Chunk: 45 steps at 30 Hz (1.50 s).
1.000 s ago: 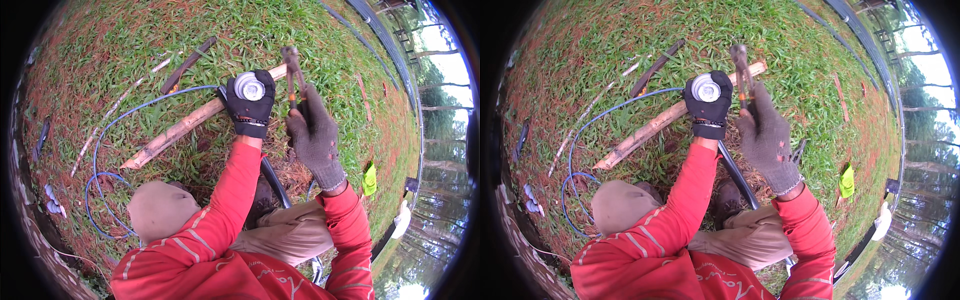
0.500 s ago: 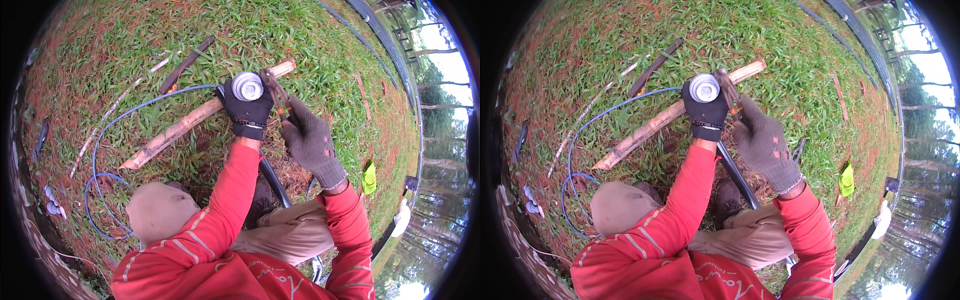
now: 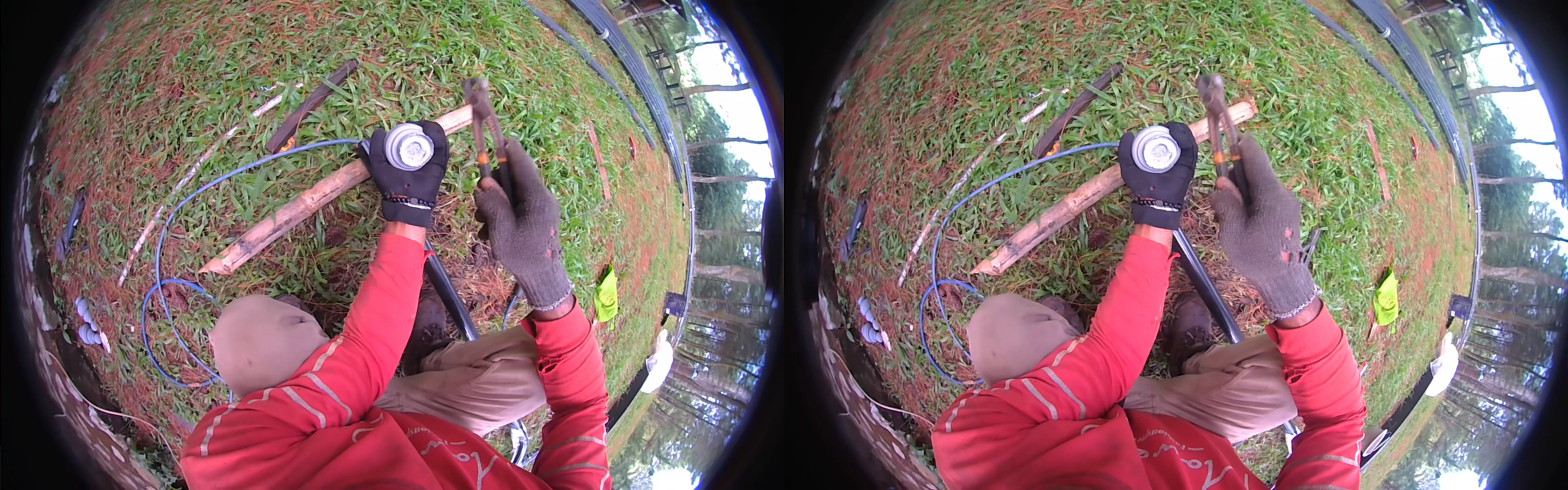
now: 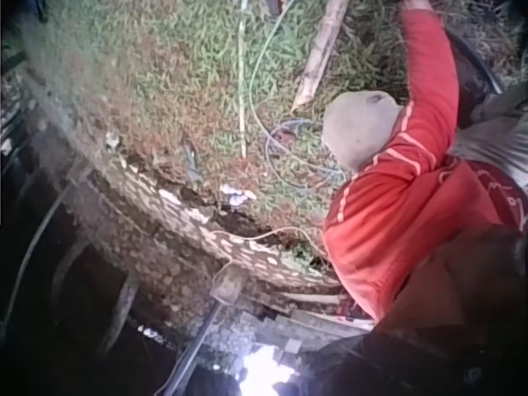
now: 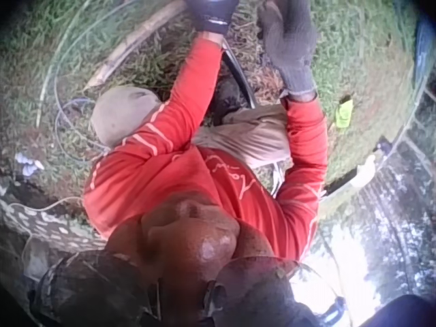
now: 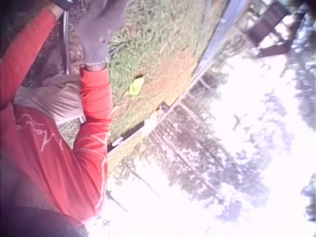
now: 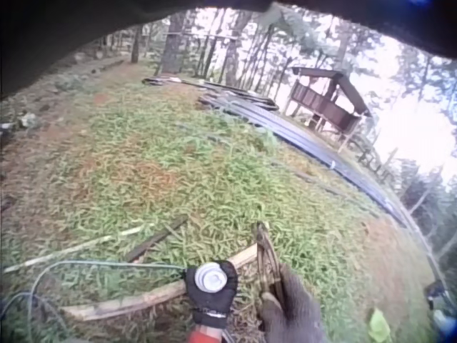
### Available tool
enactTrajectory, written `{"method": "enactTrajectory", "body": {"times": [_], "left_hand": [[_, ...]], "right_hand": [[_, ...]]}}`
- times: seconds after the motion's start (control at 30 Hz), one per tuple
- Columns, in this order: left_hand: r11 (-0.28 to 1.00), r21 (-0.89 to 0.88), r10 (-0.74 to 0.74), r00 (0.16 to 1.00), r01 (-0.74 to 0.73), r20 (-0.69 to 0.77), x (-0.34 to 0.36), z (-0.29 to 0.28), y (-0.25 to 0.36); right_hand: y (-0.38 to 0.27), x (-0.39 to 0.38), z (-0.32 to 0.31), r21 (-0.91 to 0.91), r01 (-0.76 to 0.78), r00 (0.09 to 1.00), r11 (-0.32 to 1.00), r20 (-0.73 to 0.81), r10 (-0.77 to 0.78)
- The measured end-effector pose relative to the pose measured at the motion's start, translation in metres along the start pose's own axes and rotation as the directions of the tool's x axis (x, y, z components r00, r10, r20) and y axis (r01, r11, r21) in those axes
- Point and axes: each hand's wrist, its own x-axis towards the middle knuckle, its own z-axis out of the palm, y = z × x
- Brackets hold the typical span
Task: The person cleans the end of a metal component with pliers and a hammer, slides a decorative fitting onto a metal tube, and welds the fitting to the tube with a welding tool.
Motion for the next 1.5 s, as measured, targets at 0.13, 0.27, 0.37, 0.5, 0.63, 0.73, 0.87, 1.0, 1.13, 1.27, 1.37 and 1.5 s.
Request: {"method": "enactTrajectory", "body": {"times": [0.13,0.27,0.37,0.5,0.63,0.73,0.87,1.0,1.13,1.27,1.37,1.5], "left_hand": [[0.995,-0.044,-0.08,0.991,0.085,0.105,0.0,0.002,-0.008],[0.99,0.085,0.116,0.993,-0.117,0.016,0.011,-0.006,0.003],[0.998,0.012,0.064,0.997,-0.065,0.042,0.0,-0.01,-0.006],[0.993,-0.096,-0.061,0.989,0.074,0.132,-0.005,0.011,-0.014],[0.985,0.068,0.148,0.98,-0.158,0.13,-0.007,0.012,-0.013],[0.993,-0.116,0.026,0.97,0.002,0.241,-0.003,0.005,-0.006],[0.97,-0.22,-0.061,0.982,0.099,0.177,-0.006,0.009,-0.012],[0.973,0.098,0.178,0.954,-0.207,0.239,-0.005,-0.003,-0.005],[0.977,-0.209,-0.011,0.982,0.05,0.186,-0.01,0.009,-0.017],[-0.196,0.836,0.3,0.78,-0.513,0.549,-0.008,0.011,-0.022],[0.66,0.639,0.347,0.914,-0.396,0.208,-0.006,-0.002,-0.014],[-0.397,0.812,0.319,0.766,-0.427,0.558,-0.005,-0.007,-0.015]], "right_hand": [[-0.01,-0.002,0.003,0.221,-0.013,0.977,0.975,-0.203,0.059],[0.005,0.001,0.012,-0.132,0.25,0.962,0.959,0.147,-0.23],[0.005,-0.003,0.009,-0.018,0.068,0.996,0.998,0.053,-0.067],[0.008,-0.002,0.014,0.024,0.101,0.984,0.995,-0.15,-0.097],[0.027,-0.002,0.019,-0.197,0.389,0.919,0.9,0.009,-0.395],[0.013,-0.004,0.013,-0.033,0.195,0.98,0.98,-0.047,-0.196],[-0.003,-0.005,0.015,0.069,0.027,1.0,0.997,0.009,-0.027],[-0.004,-0.004,0.015,0.035,0.015,0.992,0.999,0.123,-0.02],[-0.007,-0.004,0.012,0.214,-0.159,0.987,0.964,0.007,0.162],[0.006,-0.003,0.013,0.047,-0.029,0.995,0.998,0.093,0.024],[0.011,-0.003,0.014,0.014,0.055,0.993,0.998,0.106,-0.056],[0.002,0.001,0.007,0.016,-0.072,0.991,0.997,0.111,0.07]]}}
